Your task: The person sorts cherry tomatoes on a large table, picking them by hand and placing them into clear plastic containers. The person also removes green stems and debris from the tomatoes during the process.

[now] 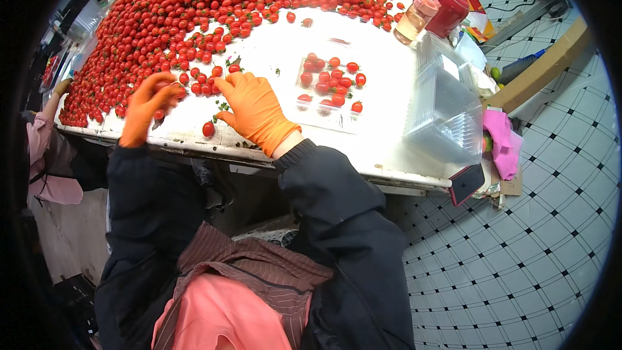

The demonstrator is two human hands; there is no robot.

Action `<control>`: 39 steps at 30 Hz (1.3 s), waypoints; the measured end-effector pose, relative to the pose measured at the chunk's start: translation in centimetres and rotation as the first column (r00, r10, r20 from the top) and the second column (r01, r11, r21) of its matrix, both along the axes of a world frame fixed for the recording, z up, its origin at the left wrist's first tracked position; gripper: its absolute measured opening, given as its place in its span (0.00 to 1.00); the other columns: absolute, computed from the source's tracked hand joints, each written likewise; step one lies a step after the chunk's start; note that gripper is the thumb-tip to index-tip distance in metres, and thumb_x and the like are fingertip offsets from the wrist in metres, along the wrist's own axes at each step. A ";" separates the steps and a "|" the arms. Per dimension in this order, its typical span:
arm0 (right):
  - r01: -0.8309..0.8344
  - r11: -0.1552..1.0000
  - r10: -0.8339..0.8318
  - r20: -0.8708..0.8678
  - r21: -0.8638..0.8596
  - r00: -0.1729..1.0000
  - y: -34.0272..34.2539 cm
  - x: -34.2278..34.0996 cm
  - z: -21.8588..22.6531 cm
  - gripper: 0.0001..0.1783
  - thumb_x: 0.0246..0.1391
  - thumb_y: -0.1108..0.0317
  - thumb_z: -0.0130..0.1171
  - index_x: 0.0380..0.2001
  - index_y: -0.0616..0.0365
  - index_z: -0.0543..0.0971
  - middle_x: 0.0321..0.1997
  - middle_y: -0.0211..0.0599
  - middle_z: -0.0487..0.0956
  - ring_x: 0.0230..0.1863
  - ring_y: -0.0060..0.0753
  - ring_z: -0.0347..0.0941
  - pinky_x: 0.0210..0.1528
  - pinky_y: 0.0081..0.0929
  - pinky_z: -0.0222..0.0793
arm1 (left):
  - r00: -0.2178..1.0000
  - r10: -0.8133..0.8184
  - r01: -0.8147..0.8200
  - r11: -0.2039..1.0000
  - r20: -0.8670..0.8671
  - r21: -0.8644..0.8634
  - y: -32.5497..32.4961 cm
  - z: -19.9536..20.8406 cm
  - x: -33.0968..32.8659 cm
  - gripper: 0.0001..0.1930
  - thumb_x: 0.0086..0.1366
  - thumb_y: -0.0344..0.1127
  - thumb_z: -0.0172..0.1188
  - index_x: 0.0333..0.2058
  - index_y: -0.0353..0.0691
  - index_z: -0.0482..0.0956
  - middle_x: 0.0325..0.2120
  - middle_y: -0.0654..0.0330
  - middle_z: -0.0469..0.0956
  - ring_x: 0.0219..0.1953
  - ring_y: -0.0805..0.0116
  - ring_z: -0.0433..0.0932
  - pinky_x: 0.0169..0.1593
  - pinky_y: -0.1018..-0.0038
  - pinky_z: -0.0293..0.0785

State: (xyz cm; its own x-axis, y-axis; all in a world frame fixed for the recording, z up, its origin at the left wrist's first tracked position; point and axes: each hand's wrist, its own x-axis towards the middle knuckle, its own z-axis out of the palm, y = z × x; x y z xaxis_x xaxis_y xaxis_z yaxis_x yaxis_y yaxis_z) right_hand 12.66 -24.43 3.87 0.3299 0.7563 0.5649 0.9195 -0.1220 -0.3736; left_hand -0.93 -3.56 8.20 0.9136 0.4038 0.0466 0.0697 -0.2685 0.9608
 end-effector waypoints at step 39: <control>-0.085 0.963 0.039 -0.179 -0.257 0.983 5.7 3.7 -3.3 0.45 0.34 0.51 0.71 0.57 0.57 0.68 0.56 0.53 0.67 0.55 0.54 0.64 0.57 0.39 0.64 | 0.993 -0.118 0.089 0.631 -0.018 0.771 5.1 -5.3 1.3 0.34 0.46 0.41 0.71 0.54 0.43 0.71 0.51 0.53 0.69 0.54 0.54 0.68 0.55 0.65 0.68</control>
State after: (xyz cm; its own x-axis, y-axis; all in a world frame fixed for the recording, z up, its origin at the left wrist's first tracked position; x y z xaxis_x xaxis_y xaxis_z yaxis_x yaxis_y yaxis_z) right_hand 16.36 -18.72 0.59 0.3520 0.8922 0.2831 0.8537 -0.1821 -0.4878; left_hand 0.39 1.53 2.88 0.9394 0.1109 0.3244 -0.0314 -0.9144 0.4036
